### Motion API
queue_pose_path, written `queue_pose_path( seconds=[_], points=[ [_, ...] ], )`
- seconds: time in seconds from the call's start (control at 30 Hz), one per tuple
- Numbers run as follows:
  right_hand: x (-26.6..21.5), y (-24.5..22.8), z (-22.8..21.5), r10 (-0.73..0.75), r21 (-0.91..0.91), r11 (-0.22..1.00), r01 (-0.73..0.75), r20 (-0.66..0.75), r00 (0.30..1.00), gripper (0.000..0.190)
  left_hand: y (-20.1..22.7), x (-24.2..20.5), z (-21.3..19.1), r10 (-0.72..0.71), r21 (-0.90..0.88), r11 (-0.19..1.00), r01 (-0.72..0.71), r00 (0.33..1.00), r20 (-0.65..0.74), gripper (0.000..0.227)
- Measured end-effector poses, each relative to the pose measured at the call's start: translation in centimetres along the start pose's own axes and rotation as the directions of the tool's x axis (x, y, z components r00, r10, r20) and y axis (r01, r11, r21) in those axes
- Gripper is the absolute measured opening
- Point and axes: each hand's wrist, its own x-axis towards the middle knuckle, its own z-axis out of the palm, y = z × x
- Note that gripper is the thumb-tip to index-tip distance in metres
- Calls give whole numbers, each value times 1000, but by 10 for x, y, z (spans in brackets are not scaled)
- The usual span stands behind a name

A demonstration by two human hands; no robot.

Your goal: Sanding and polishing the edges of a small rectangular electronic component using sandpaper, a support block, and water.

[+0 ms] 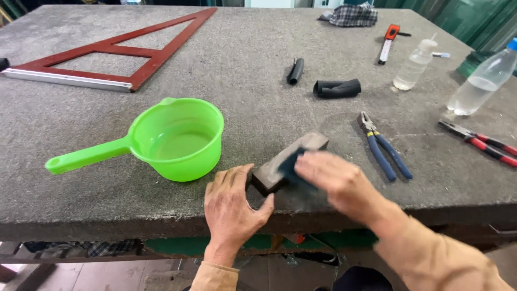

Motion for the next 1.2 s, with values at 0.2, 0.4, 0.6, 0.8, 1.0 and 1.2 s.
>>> queue_pose_path(
  seconds=[0.2, 0.4, 0.6, 0.8, 1.0, 1.2],
  points=[
    [2, -11, -2, -70, 21, 997, 69, 49, 996, 73, -1, -2, 2, -38, -13, 999, 39, 997, 63, 66],
    [-7, -3, -6, -50, -48, 997, 54, 94, 994, 62, 2, 0, -3, -37, 0, 999, 37, 999, 37, 62],
    [-14, 20, 8, 27, -11, 1000, -26, 23, 999, 50, 1, -1, -2, -36, -1, 999, 36, 998, 53, 60],
    [-20, 33, 14, 45, -105, 994, -44, 11, 999, 76, 2, -2, 0, -22, 8, 1000, 21, 1000, 7, 57],
    [-24, 45, 21, 131, -110, 985, -129, 13, 991, 83, 0, -3, 1, -25, 4, 1000, 25, 1000, 16, 56],
    [-26, 51, 35, 131, -225, 966, -125, 12, 991, 90, -1, -4, 2, -2, 12, 1000, 2, 1000, -7, 56]
  ],
)
